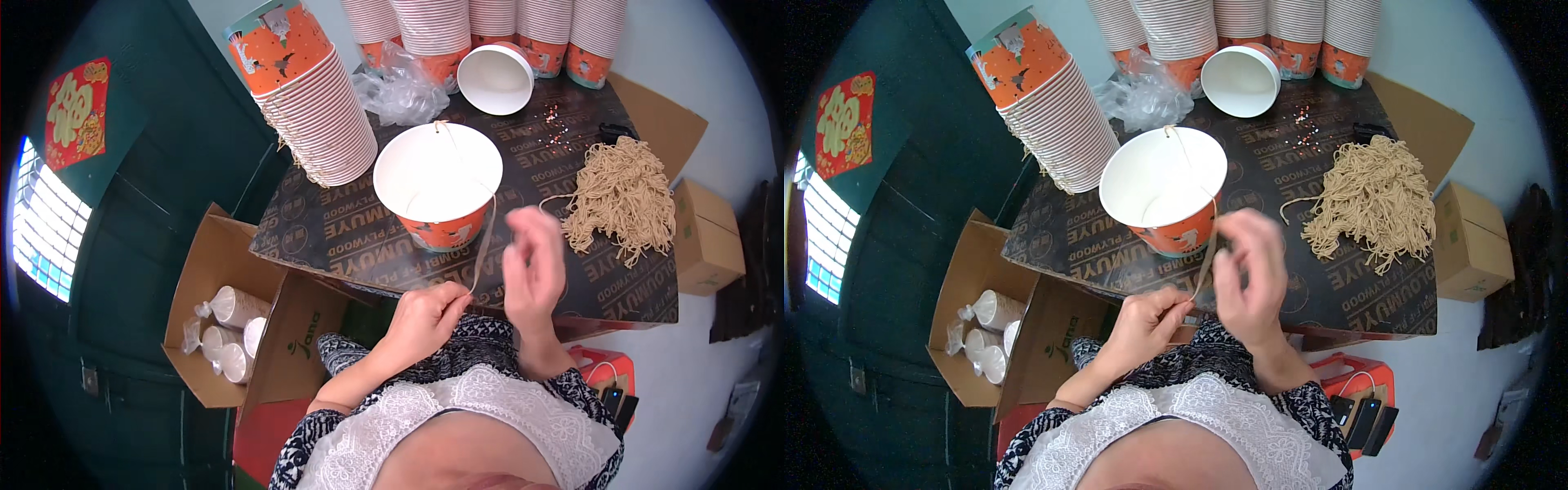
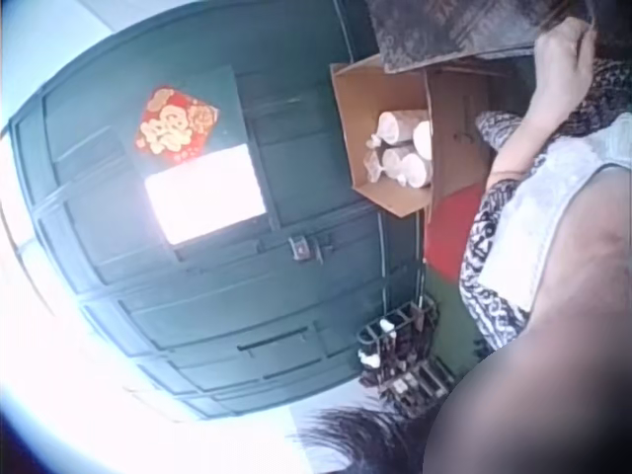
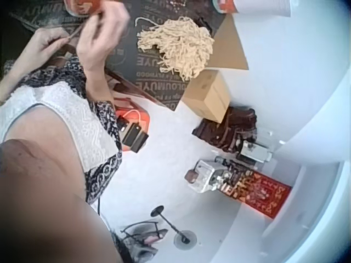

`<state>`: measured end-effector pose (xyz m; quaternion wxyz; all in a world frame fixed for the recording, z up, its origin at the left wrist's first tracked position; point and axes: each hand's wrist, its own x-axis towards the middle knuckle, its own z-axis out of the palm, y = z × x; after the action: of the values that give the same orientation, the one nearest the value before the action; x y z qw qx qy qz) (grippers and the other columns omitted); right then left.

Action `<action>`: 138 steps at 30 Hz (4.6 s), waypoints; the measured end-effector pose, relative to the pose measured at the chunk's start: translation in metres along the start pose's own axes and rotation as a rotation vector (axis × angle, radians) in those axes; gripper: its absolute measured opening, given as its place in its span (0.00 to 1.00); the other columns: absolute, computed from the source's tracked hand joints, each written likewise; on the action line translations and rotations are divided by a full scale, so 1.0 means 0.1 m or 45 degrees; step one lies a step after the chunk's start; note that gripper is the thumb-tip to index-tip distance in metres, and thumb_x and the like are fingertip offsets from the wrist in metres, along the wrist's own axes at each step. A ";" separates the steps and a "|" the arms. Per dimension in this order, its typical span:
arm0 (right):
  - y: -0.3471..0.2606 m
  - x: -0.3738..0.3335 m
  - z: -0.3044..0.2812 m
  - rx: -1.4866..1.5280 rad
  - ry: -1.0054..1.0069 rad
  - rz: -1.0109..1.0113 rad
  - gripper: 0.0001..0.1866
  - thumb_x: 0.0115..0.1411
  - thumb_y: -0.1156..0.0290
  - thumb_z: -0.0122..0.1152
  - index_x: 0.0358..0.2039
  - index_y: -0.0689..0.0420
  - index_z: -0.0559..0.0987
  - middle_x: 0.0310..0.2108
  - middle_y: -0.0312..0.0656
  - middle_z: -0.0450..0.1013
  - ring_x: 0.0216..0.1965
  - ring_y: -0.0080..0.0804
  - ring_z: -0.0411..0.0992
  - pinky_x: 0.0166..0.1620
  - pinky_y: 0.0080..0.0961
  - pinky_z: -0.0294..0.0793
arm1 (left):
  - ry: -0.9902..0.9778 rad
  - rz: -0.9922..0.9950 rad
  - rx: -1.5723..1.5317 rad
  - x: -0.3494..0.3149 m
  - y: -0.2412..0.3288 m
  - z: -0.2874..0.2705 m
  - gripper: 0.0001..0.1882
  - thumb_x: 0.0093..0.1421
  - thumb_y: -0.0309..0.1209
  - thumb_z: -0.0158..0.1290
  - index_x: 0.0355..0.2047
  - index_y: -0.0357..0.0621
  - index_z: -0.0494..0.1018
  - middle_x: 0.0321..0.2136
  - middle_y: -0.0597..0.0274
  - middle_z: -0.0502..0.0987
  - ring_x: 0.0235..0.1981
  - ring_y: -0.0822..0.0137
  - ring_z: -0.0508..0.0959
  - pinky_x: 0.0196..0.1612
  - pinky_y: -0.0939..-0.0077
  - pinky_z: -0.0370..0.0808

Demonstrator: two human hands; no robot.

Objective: Tying strings onto paper bowls for holiday packaging.

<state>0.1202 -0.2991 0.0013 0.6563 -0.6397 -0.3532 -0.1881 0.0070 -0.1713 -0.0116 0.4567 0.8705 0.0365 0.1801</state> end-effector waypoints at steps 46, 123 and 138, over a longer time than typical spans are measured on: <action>0.16 -0.22 0.19 -0.141 0.097 -0.162 0.11 0.45 0.88 0.66 0.29 0.61 0.79 0.32 0.40 0.65 0.26 0.26 0.67 0.28 0.19 0.68 | 0.457 0.625 0.794 0.43 0.09 -0.37 0.14 0.46 0.24 0.65 0.34 0.44 0.75 0.28 0.62 0.75 0.47 0.53 0.74 0.63 0.41 0.54; 0.07 0.07 0.09 0.158 -0.049 -0.062 0.14 0.58 0.88 0.55 0.45 0.64 0.75 0.34 0.44 0.72 0.31 0.29 0.73 0.34 0.22 0.72 | -0.428 -0.301 -0.486 0.99 0.40 -0.78 0.04 0.59 0.22 0.59 0.29 0.32 0.79 0.21 0.66 0.76 0.18 0.80 0.70 0.20 0.86 0.64; -0.03 0.55 0.16 -0.012 -0.228 -0.634 0.14 0.48 0.89 0.61 0.36 0.60 0.79 0.40 0.44 0.75 0.37 0.39 0.72 0.39 0.31 0.74 | -0.533 -0.174 -0.479 1.04 0.40 -0.70 0.04 0.60 0.21 0.57 0.29 0.32 0.74 0.20 0.64 0.75 0.18 0.77 0.73 0.21 0.82 0.68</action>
<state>0.1518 -0.2723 0.0416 0.5530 -0.5501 -0.5556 -0.2879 0.0759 -0.1163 0.0857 0.6187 0.7843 -0.0339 -0.0312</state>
